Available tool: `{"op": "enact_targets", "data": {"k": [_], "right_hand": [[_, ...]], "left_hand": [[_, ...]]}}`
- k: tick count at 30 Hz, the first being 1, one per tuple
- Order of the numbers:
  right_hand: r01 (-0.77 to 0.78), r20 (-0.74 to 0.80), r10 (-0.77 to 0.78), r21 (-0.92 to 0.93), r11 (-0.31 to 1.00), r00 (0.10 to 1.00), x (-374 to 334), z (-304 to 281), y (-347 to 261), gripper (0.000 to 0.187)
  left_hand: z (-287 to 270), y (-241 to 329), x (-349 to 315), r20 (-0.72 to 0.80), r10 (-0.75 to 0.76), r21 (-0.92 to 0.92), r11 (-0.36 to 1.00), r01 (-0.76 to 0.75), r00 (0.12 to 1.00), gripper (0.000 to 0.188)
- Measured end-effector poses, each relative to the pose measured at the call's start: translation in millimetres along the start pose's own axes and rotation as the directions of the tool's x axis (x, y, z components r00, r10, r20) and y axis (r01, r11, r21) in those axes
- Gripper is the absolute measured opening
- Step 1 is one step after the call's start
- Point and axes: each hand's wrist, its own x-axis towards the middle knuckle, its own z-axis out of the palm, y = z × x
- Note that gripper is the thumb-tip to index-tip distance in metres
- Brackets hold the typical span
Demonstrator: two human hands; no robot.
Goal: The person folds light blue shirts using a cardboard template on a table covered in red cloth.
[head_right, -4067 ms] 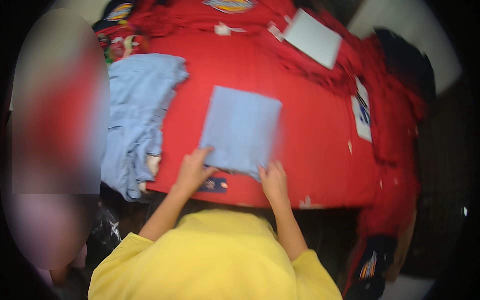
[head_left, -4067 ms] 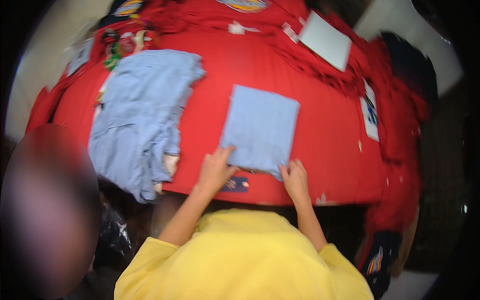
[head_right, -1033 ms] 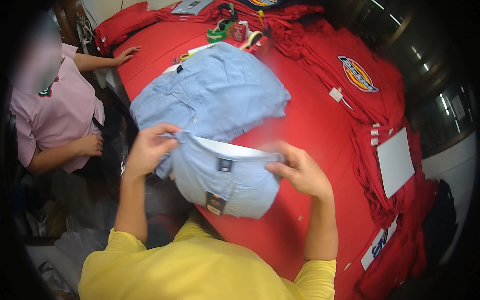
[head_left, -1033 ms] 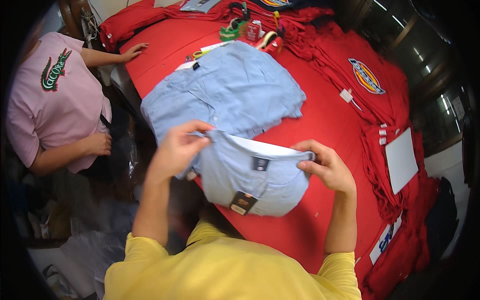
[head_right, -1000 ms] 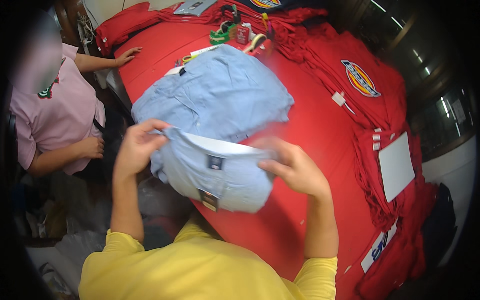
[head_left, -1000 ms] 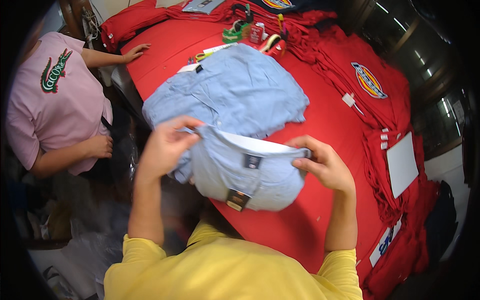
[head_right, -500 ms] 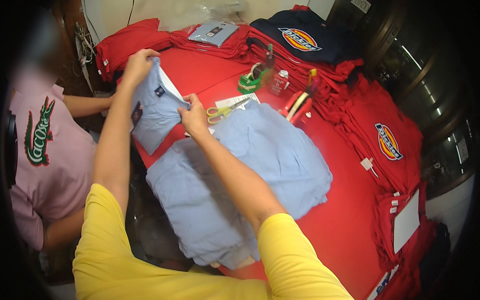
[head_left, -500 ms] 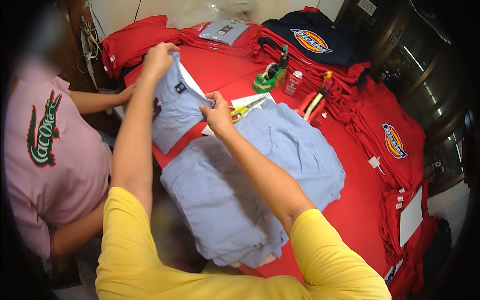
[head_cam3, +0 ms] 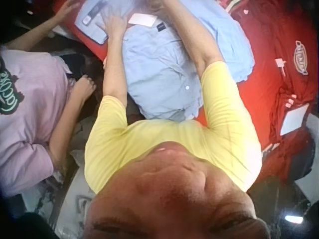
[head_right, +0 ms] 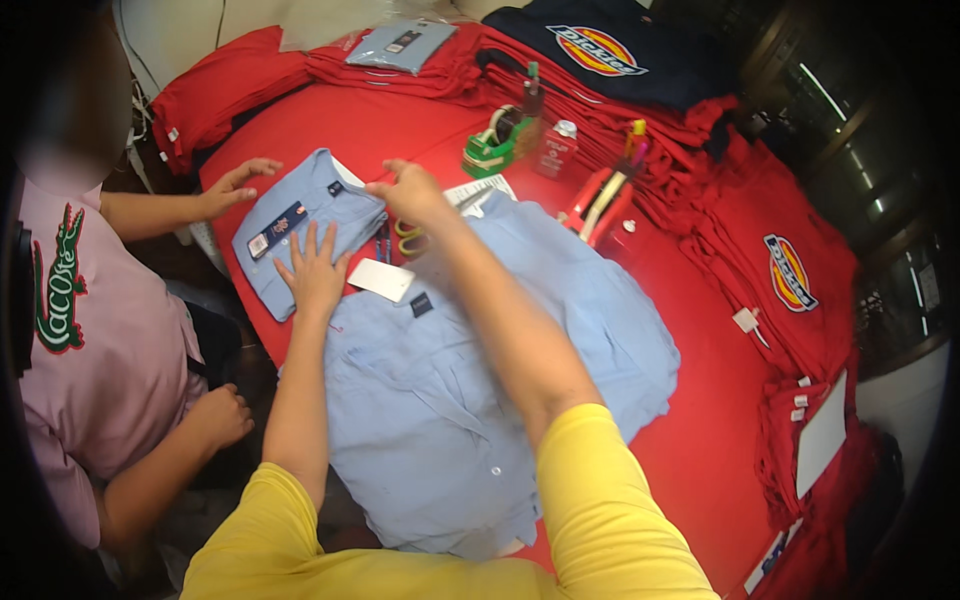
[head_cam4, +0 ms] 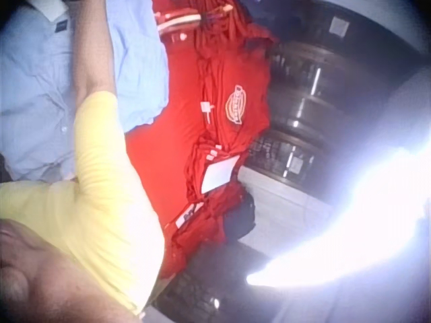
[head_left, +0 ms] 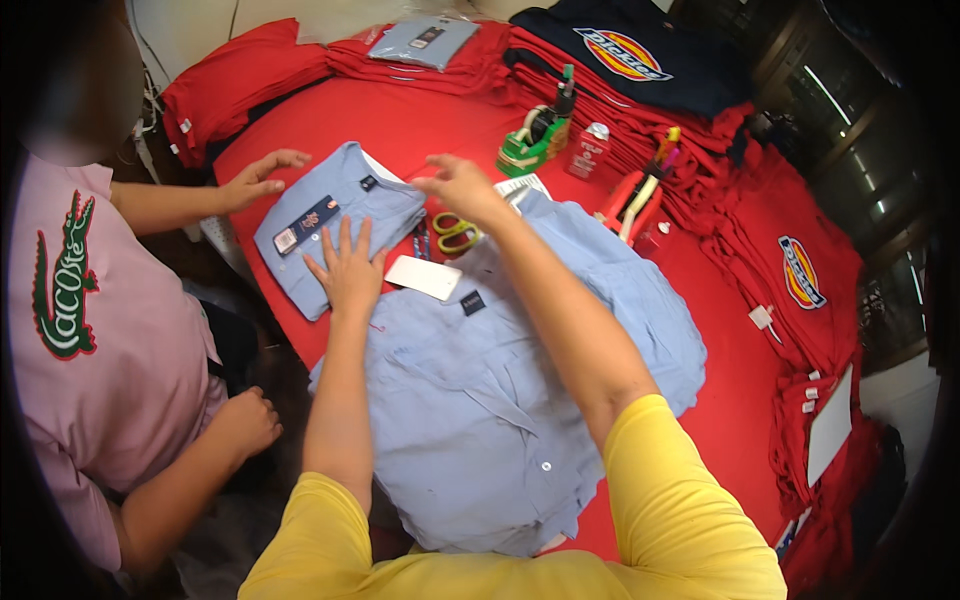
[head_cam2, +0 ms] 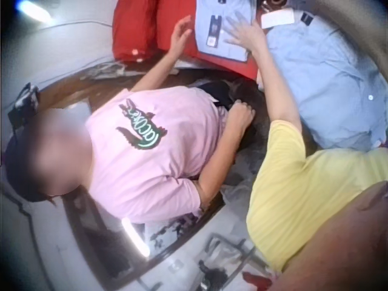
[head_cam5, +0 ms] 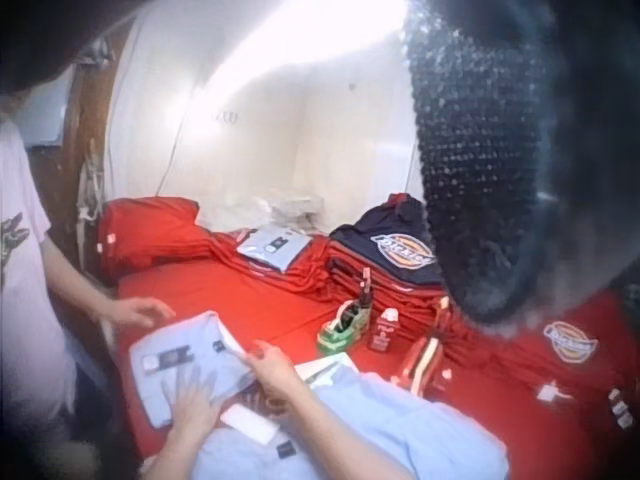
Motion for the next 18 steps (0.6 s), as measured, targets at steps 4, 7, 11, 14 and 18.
{"op": "enact_targets", "data": {"k": [4,7,11,14,18], "right_hand": [[0.103,-0.039,-0.121,-0.304,0.947,0.992,-116.6,-127.0,-46.8,0.026],[-0.067,-0.289,-0.091,-0.493,0.867,0.953,-209.5,-192.3,-22.4,0.021],[-0.163,-0.475,-0.126,-0.521,0.838,0.871,-262.3,-213.0,101.1,0.019],[-0.102,-0.589,-0.136,-0.352,0.930,0.797,-269.8,-224.8,93.6,0.016],[0.324,-0.592,-0.169,0.165,0.932,0.788,-310.5,-234.3,25.8,0.010]], "left_hand": [[-26.2,1.6,-5.0,0.046,-0.044,-0.105,0.993,0.049,0.998,0.069],[-52.6,24.2,-21.0,-0.220,0.084,-0.175,0.977,-0.124,0.972,0.053],[-85.4,93.4,-77.0,-0.263,0.349,-0.538,0.721,-0.437,0.899,0.029],[-97.4,114.3,-121.3,-0.215,0.392,-0.531,0.722,-0.444,0.895,0.036],[-56.5,63.3,-164.6,-0.192,0.124,-0.281,0.944,-0.176,0.973,0.043]]}}
